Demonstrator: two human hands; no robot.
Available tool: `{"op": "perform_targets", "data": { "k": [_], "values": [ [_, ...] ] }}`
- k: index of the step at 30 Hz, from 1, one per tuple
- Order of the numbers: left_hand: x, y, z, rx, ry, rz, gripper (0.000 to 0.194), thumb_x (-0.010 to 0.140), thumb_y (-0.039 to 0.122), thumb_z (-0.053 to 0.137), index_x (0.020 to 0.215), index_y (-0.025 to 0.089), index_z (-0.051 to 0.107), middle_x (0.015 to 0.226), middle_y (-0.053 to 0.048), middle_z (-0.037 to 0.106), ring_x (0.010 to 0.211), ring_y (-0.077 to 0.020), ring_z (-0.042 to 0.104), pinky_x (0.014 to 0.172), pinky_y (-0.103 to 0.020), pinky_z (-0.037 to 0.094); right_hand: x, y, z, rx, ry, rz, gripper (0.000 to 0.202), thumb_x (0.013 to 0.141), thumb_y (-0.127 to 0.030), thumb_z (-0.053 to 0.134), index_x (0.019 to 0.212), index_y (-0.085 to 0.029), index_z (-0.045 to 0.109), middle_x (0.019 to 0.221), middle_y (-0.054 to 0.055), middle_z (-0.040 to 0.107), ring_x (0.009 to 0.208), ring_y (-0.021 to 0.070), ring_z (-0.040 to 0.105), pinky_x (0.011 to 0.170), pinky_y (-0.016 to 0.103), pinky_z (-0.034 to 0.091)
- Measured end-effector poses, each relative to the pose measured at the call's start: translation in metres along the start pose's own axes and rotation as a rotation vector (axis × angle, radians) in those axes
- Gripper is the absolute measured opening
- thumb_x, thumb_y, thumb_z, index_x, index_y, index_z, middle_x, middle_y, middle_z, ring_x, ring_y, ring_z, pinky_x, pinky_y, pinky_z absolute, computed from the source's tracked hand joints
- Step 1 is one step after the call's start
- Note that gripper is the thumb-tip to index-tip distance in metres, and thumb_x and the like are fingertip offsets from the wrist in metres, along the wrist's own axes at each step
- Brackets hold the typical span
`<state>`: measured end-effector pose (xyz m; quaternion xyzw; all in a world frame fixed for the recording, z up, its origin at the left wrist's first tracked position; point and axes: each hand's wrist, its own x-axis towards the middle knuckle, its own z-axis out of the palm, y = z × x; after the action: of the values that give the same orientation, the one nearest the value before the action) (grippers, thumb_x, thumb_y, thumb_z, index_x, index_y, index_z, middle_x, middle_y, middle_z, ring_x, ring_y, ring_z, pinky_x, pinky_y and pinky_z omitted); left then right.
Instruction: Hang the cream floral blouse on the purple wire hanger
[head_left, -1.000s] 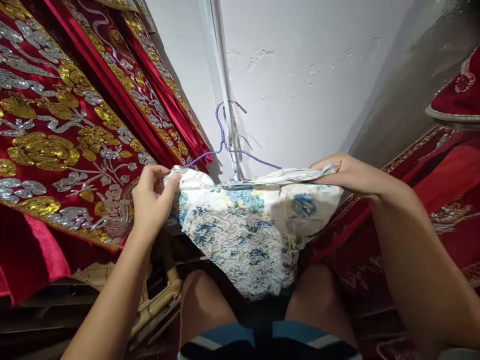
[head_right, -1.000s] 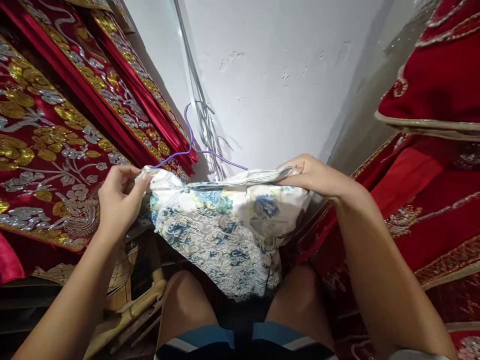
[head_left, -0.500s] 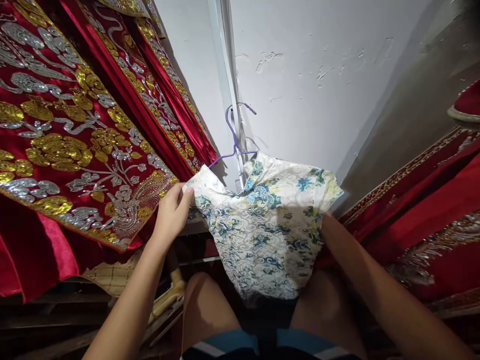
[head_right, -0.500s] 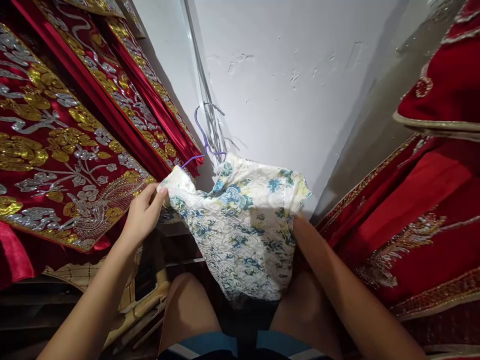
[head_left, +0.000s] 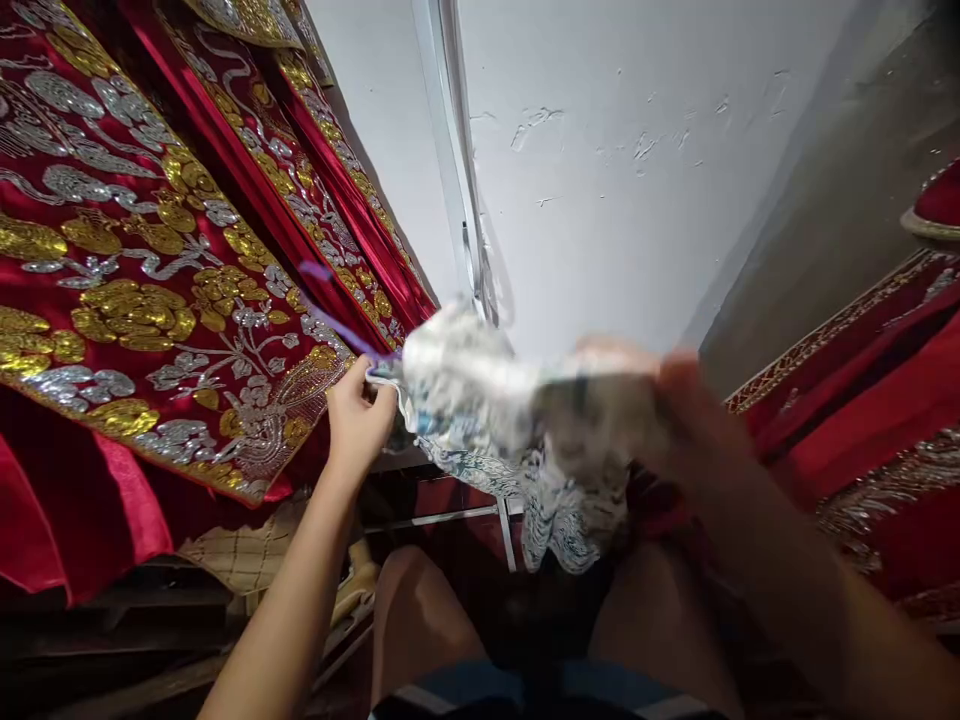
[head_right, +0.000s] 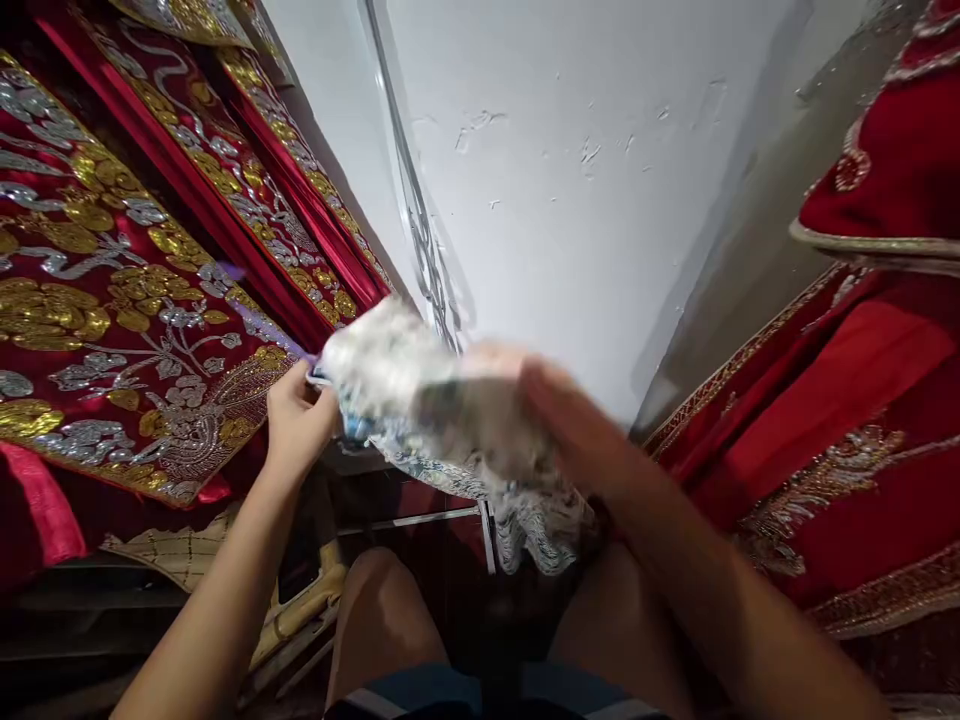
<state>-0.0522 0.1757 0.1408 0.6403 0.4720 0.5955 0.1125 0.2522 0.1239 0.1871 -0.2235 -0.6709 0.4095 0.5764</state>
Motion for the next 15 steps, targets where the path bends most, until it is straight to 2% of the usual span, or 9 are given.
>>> {"op": "perform_targets", "data": {
  "k": [2,3,4,5,7,9,10,12,15],
  "values": [
    [-0.010,-0.004,0.005,-0.187,0.040,-0.048,0.009,0.073,0.016,0.063,0.065,0.017,0.058,0.059,0.003,0.050,0.056,-0.0114,0.039,0.054,-0.024,0.030,-0.023,-0.004,0.013,0.000,-0.449,0.010,0.052,0.087,-0.068,0.060,0.094,-0.019,0.077,0.098,0.011,0.076,0.100,0.0264,0.072,0.084,0.035,0.059],
    [-0.015,-0.006,0.008,-0.289,0.044,-0.075,0.010,0.073,0.016,0.064,0.064,0.018,0.059,0.059,0.002,0.051,0.056,-0.0119,0.039,0.054,-0.025,0.030,-0.031,-0.001,0.016,-0.025,-0.623,0.018,0.049,0.089,-0.063,0.061,0.101,-0.019,0.077,0.106,0.011,0.076,0.105,0.0263,0.071,0.090,0.036,0.057],
    [-0.021,-0.006,0.012,-0.380,0.035,-0.094,0.011,0.074,0.017,0.065,0.063,0.018,0.060,0.060,0.002,0.052,0.056,-0.0125,0.041,0.054,-0.026,0.030,-0.036,0.005,0.017,-0.080,-0.713,0.033,0.045,0.092,-0.058,0.060,0.111,-0.020,0.075,0.116,0.011,0.074,0.112,0.0259,0.069,0.097,0.037,0.054],
    [-0.026,-0.006,0.018,-0.456,0.019,-0.100,0.014,0.073,0.020,0.067,0.061,0.019,0.060,0.060,0.001,0.052,0.058,-0.0133,0.043,0.055,-0.026,0.032,-0.039,0.013,0.016,-0.159,-0.695,0.053,0.043,0.094,-0.053,0.059,0.121,-0.022,0.071,0.127,0.011,0.070,0.120,0.0257,0.065,0.104,0.038,0.050],
    [-0.033,-0.003,0.032,-0.593,-0.040,-0.092,0.029,0.071,0.032,0.072,0.053,0.020,0.052,0.057,0.000,0.048,0.061,-0.0152,0.045,0.061,-0.029,0.040,-0.038,0.033,0.011,-0.338,-0.459,0.100,0.046,0.097,-0.048,0.058,0.137,-0.026,0.060,0.145,0.010,0.058,0.134,0.0266,0.054,0.110,0.041,0.044],
    [-0.039,0.004,0.049,-0.728,-0.116,-0.101,0.050,0.070,0.047,0.072,0.047,0.020,0.037,0.052,0.000,0.038,0.059,-0.0162,0.044,0.069,-0.034,0.047,-0.033,0.052,0.005,-0.460,-0.282,0.157,0.050,0.098,-0.049,0.054,0.143,-0.027,0.053,0.151,0.010,0.051,0.136,0.0290,0.050,0.108,0.043,0.045],
    [-0.042,0.010,0.057,-0.781,-0.152,-0.106,0.059,0.071,0.055,0.069,0.046,0.019,0.029,0.051,0.000,0.033,0.058,-0.0161,0.042,0.070,-0.037,0.049,-0.032,0.060,0.003,-0.484,-0.251,0.199,0.048,0.098,-0.050,0.052,0.141,-0.026,0.054,0.146,0.011,0.055,0.130,0.0292,0.054,0.102,0.042,0.048],
    [-0.048,0.022,0.067,-0.881,-0.239,-0.150,0.068,0.072,0.061,0.068,0.049,0.018,0.020,0.054,-0.001,0.030,0.058,-0.0161,0.043,0.072,-0.041,0.052,-0.034,0.072,0.000,-0.465,-0.257,0.286,0.039,0.099,-0.051,0.049,0.120,-0.022,0.065,0.118,0.009,0.068,0.102,0.0249,0.064,0.085,0.037,0.052],
    [-0.055,0.036,0.065,-0.935,-0.387,-0.337,0.051,0.068,0.047,0.077,0.056,0.020,0.036,0.074,-0.004,0.053,0.077,-0.0203,0.060,0.082,-0.045,0.055,-0.048,0.081,-0.008,-0.265,-0.199,0.369,0.036,0.097,-0.051,0.053,0.085,-0.019,0.065,0.076,0.001,0.063,0.067,0.0157,0.056,0.063,0.028,0.046]
  ]
}}
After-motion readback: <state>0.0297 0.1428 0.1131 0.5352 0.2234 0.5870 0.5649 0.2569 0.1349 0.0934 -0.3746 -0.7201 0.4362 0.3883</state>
